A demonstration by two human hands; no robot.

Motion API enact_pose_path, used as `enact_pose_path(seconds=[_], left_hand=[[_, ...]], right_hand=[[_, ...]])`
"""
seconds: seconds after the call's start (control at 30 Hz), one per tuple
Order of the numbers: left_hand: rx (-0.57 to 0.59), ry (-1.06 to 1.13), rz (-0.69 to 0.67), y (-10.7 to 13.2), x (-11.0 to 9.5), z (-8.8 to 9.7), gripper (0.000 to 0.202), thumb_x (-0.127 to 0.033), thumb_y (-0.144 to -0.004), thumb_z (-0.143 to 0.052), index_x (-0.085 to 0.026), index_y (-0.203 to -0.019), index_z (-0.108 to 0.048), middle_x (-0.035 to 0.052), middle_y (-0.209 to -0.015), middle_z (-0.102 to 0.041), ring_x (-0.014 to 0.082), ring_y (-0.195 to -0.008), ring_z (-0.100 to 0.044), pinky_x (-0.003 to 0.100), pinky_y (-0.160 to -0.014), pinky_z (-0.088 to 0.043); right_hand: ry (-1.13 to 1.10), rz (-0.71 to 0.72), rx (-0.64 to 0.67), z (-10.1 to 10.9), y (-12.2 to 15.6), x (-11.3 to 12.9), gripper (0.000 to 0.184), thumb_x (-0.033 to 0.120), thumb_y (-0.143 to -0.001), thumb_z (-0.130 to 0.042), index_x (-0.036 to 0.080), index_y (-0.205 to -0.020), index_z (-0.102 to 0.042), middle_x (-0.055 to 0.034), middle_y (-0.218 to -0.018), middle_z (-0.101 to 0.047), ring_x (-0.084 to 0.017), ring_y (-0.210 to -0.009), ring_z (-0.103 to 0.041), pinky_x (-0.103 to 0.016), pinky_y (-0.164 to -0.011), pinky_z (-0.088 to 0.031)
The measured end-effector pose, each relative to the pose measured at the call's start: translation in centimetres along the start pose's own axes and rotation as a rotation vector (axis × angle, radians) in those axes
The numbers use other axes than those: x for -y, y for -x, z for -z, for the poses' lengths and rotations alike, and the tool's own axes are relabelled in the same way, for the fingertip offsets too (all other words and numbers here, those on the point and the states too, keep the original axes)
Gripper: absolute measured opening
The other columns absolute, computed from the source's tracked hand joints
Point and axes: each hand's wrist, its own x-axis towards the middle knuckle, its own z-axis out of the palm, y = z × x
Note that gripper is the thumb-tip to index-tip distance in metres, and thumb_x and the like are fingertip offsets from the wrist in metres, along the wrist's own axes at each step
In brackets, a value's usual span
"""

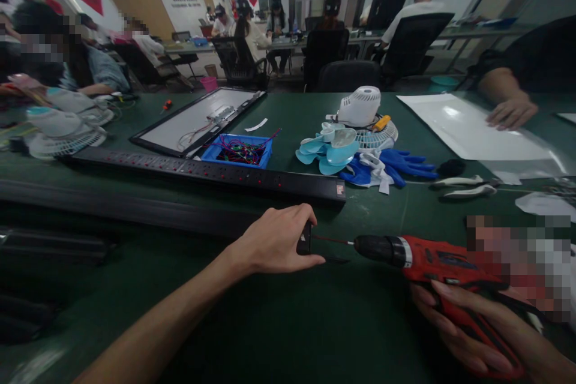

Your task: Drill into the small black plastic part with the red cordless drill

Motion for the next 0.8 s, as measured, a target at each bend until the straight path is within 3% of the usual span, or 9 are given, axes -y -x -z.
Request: enact_pose_path(seconds=[0.1,0.23,0.43,0.53,0.7,0.8], left_hand=[[-0.001,0.005,-0.004,0.00,0.08,-0.02,0.054,-0.058,-0.085,-0.077,-0.023,-0.118,-0.052,0.0050,-0.116,-0.069,0.0268,-0.104,-0.069,0.037,-0.079,-0.050],[-0.009,0.007,-0.008,-0.01,0.13,-0.06,0.053,-0.057,-0.084,-0.078,-0.023,-0.117,-0.052,0.0045,-0.115,-0.069,0.0265,-0.103,-0.069,0.038,-0.080,-0.051],[-0.005,-0.010,-0.012,-0.05,0.08,-0.11,0.054,-0.057,-0.085,-0.077,-0.022,-0.117,-0.052,0.0045,-0.115,-0.069,0.0256,-0.104,-0.068,0.038,-0.082,-0.052],[0.007,-0.009,-0.008,-0.09,0.06,-0.07,0.054,-0.058,-0.085,-0.077,-0.022,-0.117,-0.052,0.0046,-0.115,-0.069,0.0254,-0.104,-0.069,0.037,-0.082,-0.052],[0.009,-0.017,-0.008,-0.08,0.08,0.02,0.054,-0.059,-0.085,-0.076,-0.022,-0.118,-0.052,0.0047,-0.116,-0.068,0.0260,-0.105,-0.068,0.038,-0.082,-0.052],[0.013,-0.008,-0.004,-0.04,0.03,0.10,0.054,-0.058,-0.085,-0.076,-0.022,-0.117,-0.052,0.0043,-0.116,-0.068,0.0256,-0.104,-0.068,0.037,-0.081,-0.051]], right_hand=[[0.037,0.025,-0.029,0.07,0.08,0.03,0.034,0.052,-0.077,-0.084,0.020,-0.081,-0.076,0.0000,-0.064,-0.073,0.000,-0.026,-0.039,-0.014,-0.031,-0.042],[0.093,0.071,-0.009,-0.04,0.07,0.18,0.041,0.056,-0.079,-0.081,0.016,-0.070,-0.076,-0.0058,-0.068,-0.077,0.001,-0.025,-0.039,-0.013,-0.030,-0.042],[0.075,0.042,-0.033,-0.56,0.22,0.50,0.040,0.055,-0.076,-0.084,0.016,-0.068,-0.076,-0.0064,-0.066,-0.079,0.000,-0.024,-0.039,-0.013,-0.030,-0.043],[0.081,0.048,-0.063,-0.34,0.26,0.41,0.037,0.054,-0.075,-0.085,0.018,-0.073,-0.078,-0.0089,-0.078,-0.083,-0.001,-0.026,-0.042,-0.013,-0.030,-0.043],[0.088,0.045,-0.085,-0.16,0.17,0.24,0.037,0.056,-0.075,-0.084,0.019,-0.074,-0.081,-0.0084,-0.065,-0.078,-0.003,-0.025,-0.045,-0.015,-0.031,-0.045],[0.057,0.056,-0.111,-0.57,0.36,0.43,0.036,0.053,-0.070,-0.088,0.020,-0.084,-0.084,-0.0107,-0.069,-0.080,-0.003,-0.024,-0.045,-0.017,-0.031,-0.047]])
